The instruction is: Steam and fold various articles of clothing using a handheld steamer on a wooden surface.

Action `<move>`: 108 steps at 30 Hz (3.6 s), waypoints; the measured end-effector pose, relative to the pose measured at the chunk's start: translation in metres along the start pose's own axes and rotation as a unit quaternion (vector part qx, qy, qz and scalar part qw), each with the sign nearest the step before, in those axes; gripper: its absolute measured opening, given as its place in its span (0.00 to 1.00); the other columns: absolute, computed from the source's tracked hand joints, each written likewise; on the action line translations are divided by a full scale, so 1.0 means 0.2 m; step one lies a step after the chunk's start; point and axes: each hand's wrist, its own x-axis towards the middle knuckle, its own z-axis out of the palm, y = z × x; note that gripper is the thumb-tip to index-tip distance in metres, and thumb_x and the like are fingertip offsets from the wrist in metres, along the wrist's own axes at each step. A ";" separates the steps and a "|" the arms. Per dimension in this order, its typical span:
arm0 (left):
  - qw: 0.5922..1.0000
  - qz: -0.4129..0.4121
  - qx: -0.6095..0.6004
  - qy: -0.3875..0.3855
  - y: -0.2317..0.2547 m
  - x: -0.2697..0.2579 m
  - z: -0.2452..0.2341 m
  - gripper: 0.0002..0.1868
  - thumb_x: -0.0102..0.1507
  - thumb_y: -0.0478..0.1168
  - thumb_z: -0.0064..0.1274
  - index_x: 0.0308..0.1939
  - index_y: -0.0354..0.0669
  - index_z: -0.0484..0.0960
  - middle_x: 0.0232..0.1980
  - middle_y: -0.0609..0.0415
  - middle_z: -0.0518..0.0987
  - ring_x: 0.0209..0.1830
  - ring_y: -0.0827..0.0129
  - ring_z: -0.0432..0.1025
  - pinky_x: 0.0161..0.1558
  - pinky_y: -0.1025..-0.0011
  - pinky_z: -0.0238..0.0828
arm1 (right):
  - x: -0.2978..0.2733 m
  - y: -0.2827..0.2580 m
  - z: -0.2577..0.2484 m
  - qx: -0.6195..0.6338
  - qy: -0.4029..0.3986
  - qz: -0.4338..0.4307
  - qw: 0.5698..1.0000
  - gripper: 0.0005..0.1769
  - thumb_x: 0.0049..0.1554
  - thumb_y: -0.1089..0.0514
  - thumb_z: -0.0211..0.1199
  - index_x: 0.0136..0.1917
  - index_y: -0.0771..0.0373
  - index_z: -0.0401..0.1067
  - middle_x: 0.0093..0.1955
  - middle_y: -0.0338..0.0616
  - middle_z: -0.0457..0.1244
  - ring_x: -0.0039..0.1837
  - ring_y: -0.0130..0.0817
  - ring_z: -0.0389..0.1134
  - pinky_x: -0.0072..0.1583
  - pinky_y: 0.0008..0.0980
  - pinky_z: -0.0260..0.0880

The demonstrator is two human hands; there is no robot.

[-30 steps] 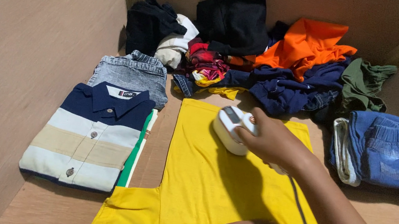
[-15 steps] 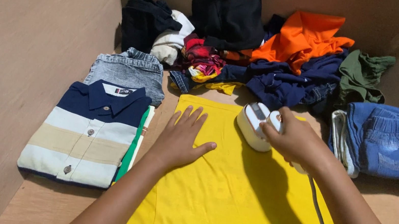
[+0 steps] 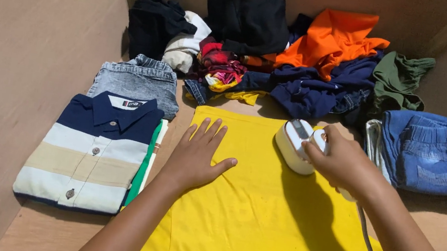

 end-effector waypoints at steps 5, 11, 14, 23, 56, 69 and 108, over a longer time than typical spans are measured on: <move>1.000 -0.006 -0.002 0.002 0.00 0.01 0.00 0.48 0.65 0.71 0.38 0.77 0.41 0.55 0.81 0.46 0.51 0.83 0.55 0.38 0.76 0.53 0.32 | 0.03 0.00 -0.03 0.014 0.043 0.013 0.999 0.37 0.59 0.40 0.56 0.70 0.68 0.62 0.47 0.64 0.70 0.37 0.45 0.74 0.39 0.44 0.75; 1.000 -0.008 -0.002 -0.003 0.01 0.01 0.00 0.47 0.65 0.70 0.39 0.77 0.41 0.55 0.81 0.46 0.51 0.82 0.55 0.39 0.75 0.54 0.32 | -0.01 0.14 0.03 -0.040 0.019 -0.005 0.999 0.41 0.59 0.38 0.56 0.74 0.67 0.56 0.47 0.65 0.70 0.38 0.46 0.77 0.42 0.40 0.76; 1.000 -0.002 -0.004 0.007 0.01 0.00 -0.01 0.47 0.65 0.70 0.39 0.77 0.41 0.56 0.81 0.46 0.52 0.82 0.55 0.40 0.75 0.53 0.33 | 0.00 0.14 -0.02 -0.042 0.017 0.013 0.999 0.41 0.58 0.37 0.55 0.74 0.66 0.56 0.45 0.64 0.71 0.40 0.49 0.77 0.44 0.44 0.77; 1.000 -0.005 -0.007 0.009 0.00 0.01 0.00 0.47 0.65 0.70 0.39 0.77 0.41 0.56 0.81 0.46 0.52 0.82 0.55 0.39 0.75 0.54 0.32 | 0.07 0.18 -0.05 -0.028 0.049 0.074 0.996 0.35 0.62 0.40 0.53 0.69 0.70 0.62 0.41 0.65 0.72 0.37 0.48 0.75 0.41 0.44 0.75; 0.999 0.007 -0.034 0.035 0.00 0.00 0.00 0.51 0.65 0.68 0.42 0.78 0.35 0.49 0.81 0.44 0.52 0.82 0.54 0.40 0.76 0.53 0.29 | -0.11 -0.09 0.05 0.017 -0.026 -0.013 0.999 0.39 0.58 0.34 0.58 0.72 0.61 0.62 0.44 0.58 0.71 0.38 0.43 0.74 0.38 0.42 0.76; 0.999 -0.002 -0.041 0.029 0.00 -0.01 -0.01 0.54 0.63 0.70 0.43 0.78 0.35 0.46 0.81 0.43 0.52 0.82 0.54 0.41 0.76 0.53 0.29 | 0.03 -0.24 0.16 -0.020 0.080 -0.137 0.987 0.31 0.60 0.39 0.58 0.60 0.69 0.65 0.46 0.68 0.69 0.45 0.58 0.72 0.51 0.51 0.71; 1.000 -0.005 -0.018 0.003 0.01 -0.02 0.01 0.48 0.64 0.70 0.40 0.77 0.40 0.56 0.81 0.45 0.51 0.83 0.55 0.38 0.76 0.52 0.27 | 0.04 0.11 -0.01 -0.025 -0.001 0.008 1.000 0.42 0.59 0.37 0.54 0.75 0.68 0.55 0.48 0.64 0.70 0.40 0.45 0.76 0.43 0.42 0.79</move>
